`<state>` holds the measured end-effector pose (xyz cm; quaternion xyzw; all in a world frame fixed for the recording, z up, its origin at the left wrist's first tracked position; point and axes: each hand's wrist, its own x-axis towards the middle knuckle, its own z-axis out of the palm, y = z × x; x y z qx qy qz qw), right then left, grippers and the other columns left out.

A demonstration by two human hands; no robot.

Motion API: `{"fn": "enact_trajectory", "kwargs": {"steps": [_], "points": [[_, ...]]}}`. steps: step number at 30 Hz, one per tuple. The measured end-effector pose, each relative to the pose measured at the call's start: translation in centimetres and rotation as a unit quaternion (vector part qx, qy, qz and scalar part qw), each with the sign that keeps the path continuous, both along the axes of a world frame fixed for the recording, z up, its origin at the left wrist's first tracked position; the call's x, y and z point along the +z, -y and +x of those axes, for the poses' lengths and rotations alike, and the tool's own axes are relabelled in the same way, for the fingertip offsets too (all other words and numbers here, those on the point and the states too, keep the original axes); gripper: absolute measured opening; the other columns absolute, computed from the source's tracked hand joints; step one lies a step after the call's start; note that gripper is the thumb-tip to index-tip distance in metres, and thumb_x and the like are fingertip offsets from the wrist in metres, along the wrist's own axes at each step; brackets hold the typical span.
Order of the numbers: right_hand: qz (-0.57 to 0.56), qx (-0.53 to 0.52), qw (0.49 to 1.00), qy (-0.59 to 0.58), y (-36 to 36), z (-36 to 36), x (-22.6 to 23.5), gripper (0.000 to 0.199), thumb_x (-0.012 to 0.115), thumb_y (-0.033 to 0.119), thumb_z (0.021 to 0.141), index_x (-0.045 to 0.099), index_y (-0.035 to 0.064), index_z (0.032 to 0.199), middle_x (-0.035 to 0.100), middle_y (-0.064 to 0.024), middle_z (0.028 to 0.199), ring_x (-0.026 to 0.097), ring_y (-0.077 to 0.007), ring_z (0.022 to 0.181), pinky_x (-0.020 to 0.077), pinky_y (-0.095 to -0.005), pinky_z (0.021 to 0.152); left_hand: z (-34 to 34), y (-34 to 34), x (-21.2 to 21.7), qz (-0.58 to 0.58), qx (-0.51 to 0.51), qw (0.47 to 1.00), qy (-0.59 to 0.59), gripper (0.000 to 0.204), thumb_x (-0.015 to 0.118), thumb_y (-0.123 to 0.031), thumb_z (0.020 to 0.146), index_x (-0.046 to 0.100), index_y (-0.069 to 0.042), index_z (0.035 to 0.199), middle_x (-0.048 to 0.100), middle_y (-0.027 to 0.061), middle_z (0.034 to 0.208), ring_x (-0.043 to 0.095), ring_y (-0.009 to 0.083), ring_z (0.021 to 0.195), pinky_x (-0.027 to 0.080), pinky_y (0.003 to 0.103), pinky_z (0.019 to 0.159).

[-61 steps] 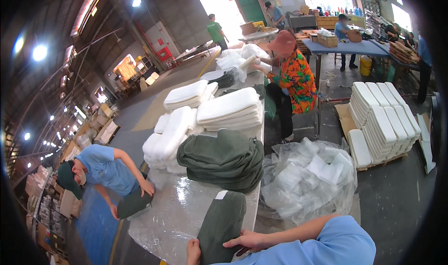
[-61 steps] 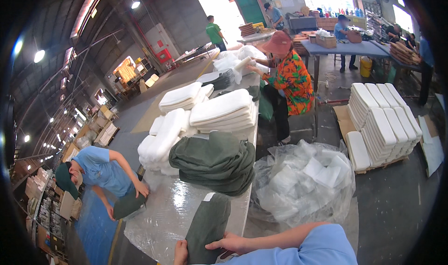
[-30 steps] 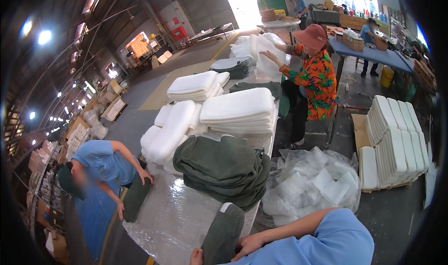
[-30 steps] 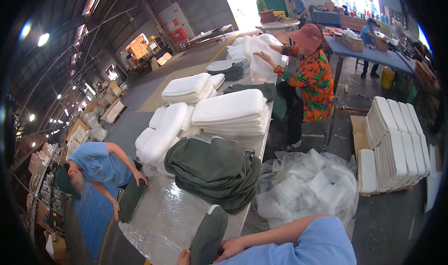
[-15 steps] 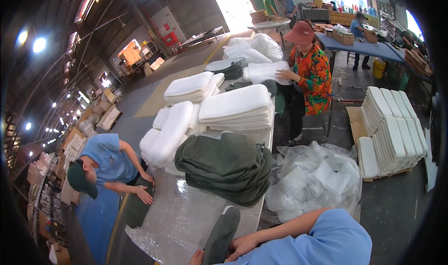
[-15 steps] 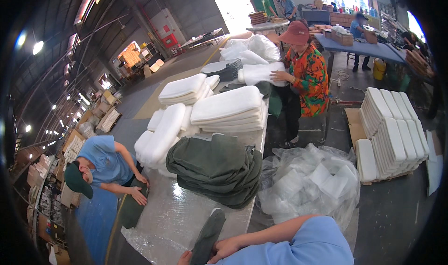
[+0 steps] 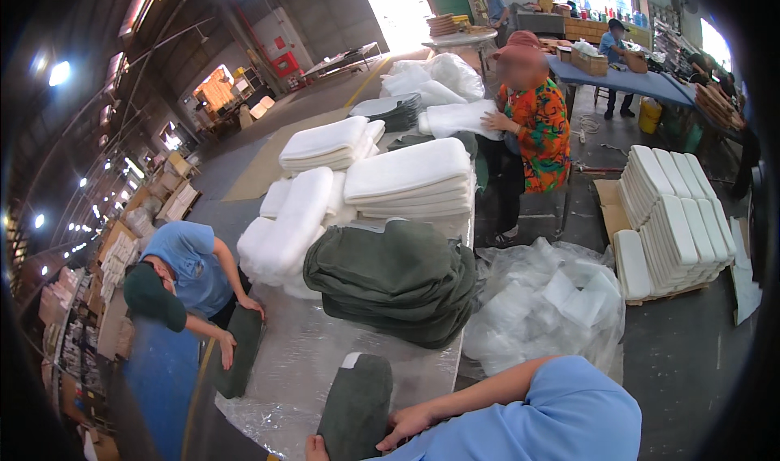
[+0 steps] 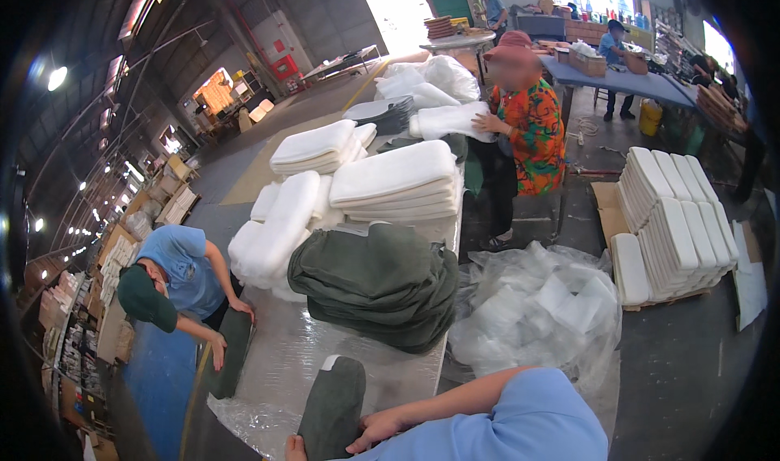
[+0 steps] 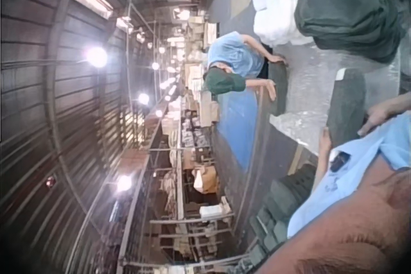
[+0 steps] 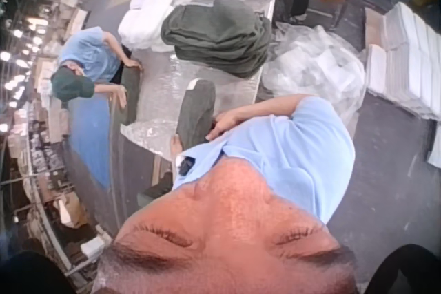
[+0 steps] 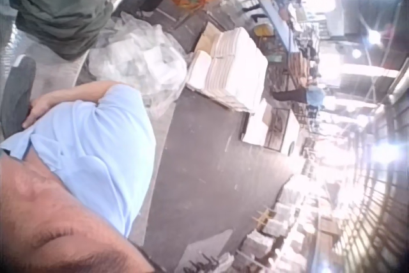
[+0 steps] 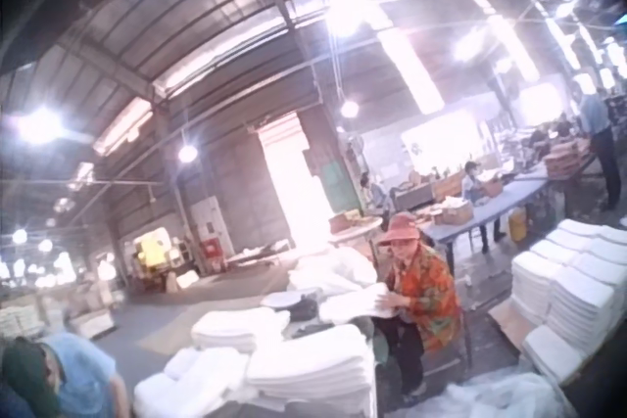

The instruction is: The person inserts white foam pads into green fabric covers, aligns edges, and places the finished cushions on a stack. The person repeats this process for multiple cushions while coworkers handle similar items nearby.

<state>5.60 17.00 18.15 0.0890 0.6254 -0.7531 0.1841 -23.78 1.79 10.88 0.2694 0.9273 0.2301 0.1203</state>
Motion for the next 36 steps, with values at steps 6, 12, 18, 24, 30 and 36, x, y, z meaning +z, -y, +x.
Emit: {"fn": "enact_trajectory", "kwargs": {"steps": [6, 12, 18, 24, 30, 36], "points": [[-0.032, -0.064, 0.997, 0.003, 1.3, -1.0, -2.1, 0.075, 0.073, 0.068, 0.093, 0.076, -0.0034, 0.116, 0.077, -0.0123, 0.11, 0.073, -0.0241, 0.093, 0.059, -0.036, 0.081, 0.7, 2.2, -1.8, -0.016, 0.046, 0.998, -0.032, 0.04, 0.048, -0.031, 0.113, 0.062, 0.006, 0.118, 0.067, 0.0288, 0.112, 0.063, 0.045, 0.105, 0.049, 0.05, 0.095], [0.124, -0.049, 0.989, 0.065, 1.5, -1.5, -10.8, 0.075, 0.075, 0.064, 0.093, 0.076, -0.0081, 0.114, 0.077, -0.0151, 0.107, 0.073, -0.0278, 0.095, 0.0578, -0.0427, 0.081, 3.7, 1.4, -4.1, -0.01, 0.043, 0.998, -0.053, 0.04, 0.047, -0.031, 0.113, 0.062, 0.006, 0.116, 0.067, 0.0285, 0.109, 0.063, 0.045, 0.103, 0.049, 0.05, 0.094], [0.123, 0.007, 0.989, 0.085, 1.2, -0.8, -12.0, 0.073, 0.074, 0.059, 0.095, 0.072, -0.009, 0.122, 0.076, -0.0198, 0.118, 0.073, -0.0315, 0.109, 0.0564, -0.048, 0.09, 4.5, 3.9, -5.0, -0.005, 0.057, 0.996, -0.074, 0.04, 0.047, -0.031, 0.113, 0.062, 0.006, 0.113, 0.067, 0.0282, 0.107, 0.064, 0.045, 0.101, 0.05, 0.05, 0.092], [0.155, 0.005, 0.986, 0.054, 0.8, 0.9, -11.4, 0.065, 0.072, 0.051, 0.099, 0.069, -0.0041, 0.133, 0.075, -0.0197, 0.122, 0.072, -0.0323, 0.112, 0.0565, -0.0464, 0.095, 5.4, 4.7, -4.3, 0.015, 0.053, 0.995, -0.078, 0.044, 0.042, -0.033, 0.114, 0.061, 0.007, 0.113, 0.065, 0.0325, 0.108, 0.06, 0.052, 0.103, 0.048, 0.054, 0.093], [0.07, -0.159, 0.983, 0.064, 0.6, 7.0, -11.8, 0.065, 0.072, 0.049, 0.1, 0.064, 0.0028, 0.144, 0.072, -0.0188, 0.133, 0.07, -0.0297, 0.118, 0.0554, -0.0421, 0.099, 6.3, 3.9, -3.3, 0.015, 0.025, 0.997, -0.074, 0.045, 0.042, -0.034, 0.114, 0.061, 0.006, 0.114, 0.065, 0.0345, 0.11, 0.059, 0.0541, 0.103, 0.047, 0.055, 0.092], [0.065, -0.298, 0.945, 0.118, -0.1, 15.6, -11.4, 0.064, 0.071, 0.048, 0.101, 0.064, 0.0025, 0.145, 0.073, -0.018, 0.133, 0.068, -0.0296, 0.123, 0.0524, -0.0392, 0.106, 7.2, 2.7, -3.3, -0.002, 0.074, 0.988, -0.133, 0.035, 0.049, -0.026, 0.112, 0.062, 0.004, 0.126, 0.066, 0.0298, 0.12, 0.062, 0.0481, 0.111, 0.049, 0.051, 0.097]]}}
